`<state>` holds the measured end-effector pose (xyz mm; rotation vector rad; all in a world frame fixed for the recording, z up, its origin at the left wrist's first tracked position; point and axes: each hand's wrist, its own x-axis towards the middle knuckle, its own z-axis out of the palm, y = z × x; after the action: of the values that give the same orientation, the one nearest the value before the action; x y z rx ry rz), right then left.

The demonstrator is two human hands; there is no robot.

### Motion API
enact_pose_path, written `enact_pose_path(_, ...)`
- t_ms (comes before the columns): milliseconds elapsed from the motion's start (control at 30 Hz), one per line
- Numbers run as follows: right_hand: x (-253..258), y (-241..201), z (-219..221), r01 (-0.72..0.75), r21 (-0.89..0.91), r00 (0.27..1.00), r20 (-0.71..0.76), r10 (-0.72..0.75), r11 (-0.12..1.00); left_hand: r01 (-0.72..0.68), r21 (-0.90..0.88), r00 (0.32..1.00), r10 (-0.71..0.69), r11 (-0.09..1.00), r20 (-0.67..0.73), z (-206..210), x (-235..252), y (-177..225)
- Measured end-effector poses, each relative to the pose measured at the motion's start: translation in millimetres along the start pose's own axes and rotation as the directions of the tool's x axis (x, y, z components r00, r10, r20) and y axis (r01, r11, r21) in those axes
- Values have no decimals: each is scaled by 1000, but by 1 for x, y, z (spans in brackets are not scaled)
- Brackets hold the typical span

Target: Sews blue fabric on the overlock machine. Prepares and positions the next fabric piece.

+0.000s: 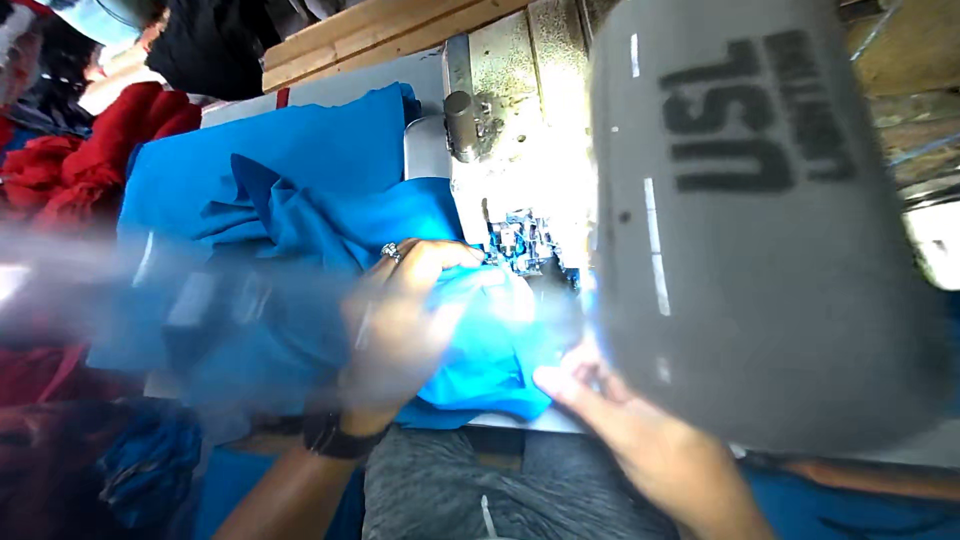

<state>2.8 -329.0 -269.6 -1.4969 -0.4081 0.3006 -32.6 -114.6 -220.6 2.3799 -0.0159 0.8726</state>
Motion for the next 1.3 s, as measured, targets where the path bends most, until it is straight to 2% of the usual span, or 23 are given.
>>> enact_pose_path(100, 3, 5, 1, 52, 41, 998, 29, -53, 998, -2, 15, 1000, 2, 1000, -2, 1, 0, -1)
enact_pose_path(167, 6, 3, 2, 39, 130, 996, 72, -49, 991, 6, 47, 1000, -6, 999, -2, 2, 1, -1)
enact_pose_path(233, 6, 0, 4, 7, 134, 995, 95, -20, 991, 6, 88, 1000, -7, 996, 1, 2, 2, -1)
enact_pose_path(333, -1, -11, 5, -21, 43, 994, 112, 16, 999, 34, 172, 998, -42, 984, 46, -7, -3, 6)
enact_pose_path(467, -6, -20, 3, 114, -174, 970, 233, -71, 978, 93, 284, 968, -153, 954, 200, -20, 12, 16)
enact_pose_path(567, -3, -27, 3, 113, -247, 958, 283, -40, 962, 116, 348, 946, -210, 930, 247, -18, 21, 17)
enact_pose_path(633, -4, -30, 4, 54, -225, 963, 270, 9, 973, 110, 401, 955, -208, 909, 210, -12, 16, 12)
enact_pose_path(733, -2, -27, 6, -11, -169, 981, 190, 44, 986, 121, 382, 976, -180, 916, 122, 0, 10, 0)
enact_pose_path(900, 9, -27, 11, -49, -113, 997, 46, 54, 992, 121, 301, 961, -188, 946, 203, 12, 41, -11)
enact_pose_path(1200, -5, -30, 13, -48, -42, 999, 19, 49, 998, 148, 255, 955, -205, 955, 214, 13, 35, -15)
enact_pose_path(1300, -5, -28, 15, 13, -63, 1000, 15, -12, 998, 172, 292, 947, -239, 941, 215, 13, 48, -15)
